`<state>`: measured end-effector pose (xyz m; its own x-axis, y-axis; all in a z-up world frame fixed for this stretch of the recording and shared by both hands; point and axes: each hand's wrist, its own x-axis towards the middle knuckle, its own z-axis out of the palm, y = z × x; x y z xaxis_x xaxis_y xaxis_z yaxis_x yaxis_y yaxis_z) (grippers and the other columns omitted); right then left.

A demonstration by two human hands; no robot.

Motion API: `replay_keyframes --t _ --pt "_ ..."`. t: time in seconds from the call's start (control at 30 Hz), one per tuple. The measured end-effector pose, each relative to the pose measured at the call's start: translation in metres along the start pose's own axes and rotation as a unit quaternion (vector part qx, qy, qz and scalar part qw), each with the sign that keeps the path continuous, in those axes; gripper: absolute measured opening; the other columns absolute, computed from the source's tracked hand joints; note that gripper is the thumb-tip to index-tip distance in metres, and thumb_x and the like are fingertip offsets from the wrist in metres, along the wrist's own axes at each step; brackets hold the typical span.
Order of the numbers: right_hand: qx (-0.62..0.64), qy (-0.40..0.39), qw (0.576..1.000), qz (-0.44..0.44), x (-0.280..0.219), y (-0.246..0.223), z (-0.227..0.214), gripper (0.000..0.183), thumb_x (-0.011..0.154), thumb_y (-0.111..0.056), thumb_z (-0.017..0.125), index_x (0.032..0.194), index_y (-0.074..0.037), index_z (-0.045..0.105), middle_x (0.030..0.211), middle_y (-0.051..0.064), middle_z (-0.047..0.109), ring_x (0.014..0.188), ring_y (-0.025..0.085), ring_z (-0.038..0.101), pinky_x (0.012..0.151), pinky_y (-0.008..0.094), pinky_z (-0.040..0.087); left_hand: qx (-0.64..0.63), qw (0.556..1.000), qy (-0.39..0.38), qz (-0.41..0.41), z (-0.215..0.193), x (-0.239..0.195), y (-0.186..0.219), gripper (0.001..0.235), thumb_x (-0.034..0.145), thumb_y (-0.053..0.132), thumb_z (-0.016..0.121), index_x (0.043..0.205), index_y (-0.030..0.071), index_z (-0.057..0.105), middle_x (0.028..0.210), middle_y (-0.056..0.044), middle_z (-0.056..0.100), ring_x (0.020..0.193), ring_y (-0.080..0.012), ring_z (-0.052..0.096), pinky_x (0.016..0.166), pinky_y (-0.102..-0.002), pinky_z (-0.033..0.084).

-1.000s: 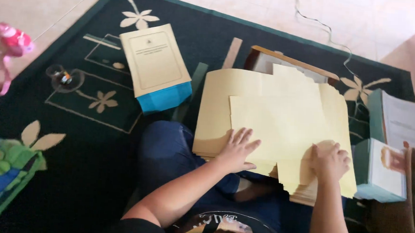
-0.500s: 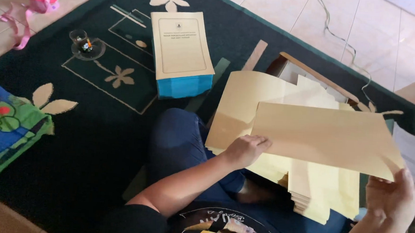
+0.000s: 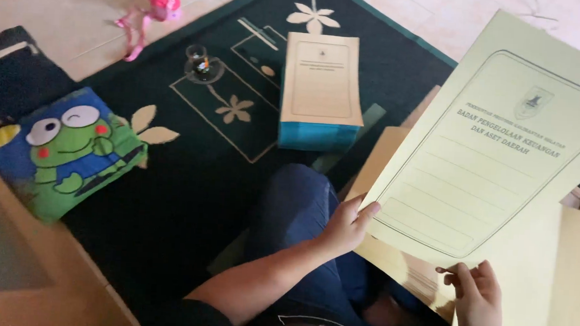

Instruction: Folding pre-cut cardstock into paper folders by hand.

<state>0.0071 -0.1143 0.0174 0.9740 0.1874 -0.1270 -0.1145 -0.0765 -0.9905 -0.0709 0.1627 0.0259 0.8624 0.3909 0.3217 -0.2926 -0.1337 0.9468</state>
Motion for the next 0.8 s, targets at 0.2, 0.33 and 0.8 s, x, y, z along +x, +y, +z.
replay_keyframes --t 0.2,0.33,0.8 --pt "-0.071 -0.01 0.997 -0.04 0.04 -0.049 0.09 0.014 0.116 -0.001 0.045 0.127 0.007 0.046 0.092 0.021 0.062 0.082 0.026 0.056 0.076 0.033 0.046 -0.071 0.992 0.058 -0.088 -0.05 0.052 -0.031 0.03 0.105 0.017 0.053 0.123 -0.006 0.061 0.088 -0.014 0.069 0.057 -0.0167 0.063 0.047 -0.027 0.055" --pt "-0.08 -0.068 0.988 -0.113 0.123 -0.066 0.16 0.021 0.116 -0.003 0.044 0.133 0.01 0.048 0.092 0.015 0.062 0.084 0.022 0.06 0.079 0.03 0.051 0.052 0.984 0.17 -0.027 -0.102 0.128 -0.031 0.036 0.099 0.016 0.059 0.13 -0.002 0.056 0.086 -0.014 0.068 0.049 -0.0158 0.058 0.037 -0.027 0.047" --pt "-0.309 -0.148 0.926 -0.158 0.359 0.057 0.319 0.03 0.099 -0.001 0.049 0.121 0.006 0.067 0.082 0.015 0.067 0.064 0.025 0.063 0.06 0.035 0.049 0.456 0.883 0.048 -0.099 -0.235 0.226 -0.232 0.075 0.071 0.05 0.087 0.124 0.001 0.068 0.121 -0.018 0.06 0.108 -0.0347 0.059 0.088 -0.042 0.052"
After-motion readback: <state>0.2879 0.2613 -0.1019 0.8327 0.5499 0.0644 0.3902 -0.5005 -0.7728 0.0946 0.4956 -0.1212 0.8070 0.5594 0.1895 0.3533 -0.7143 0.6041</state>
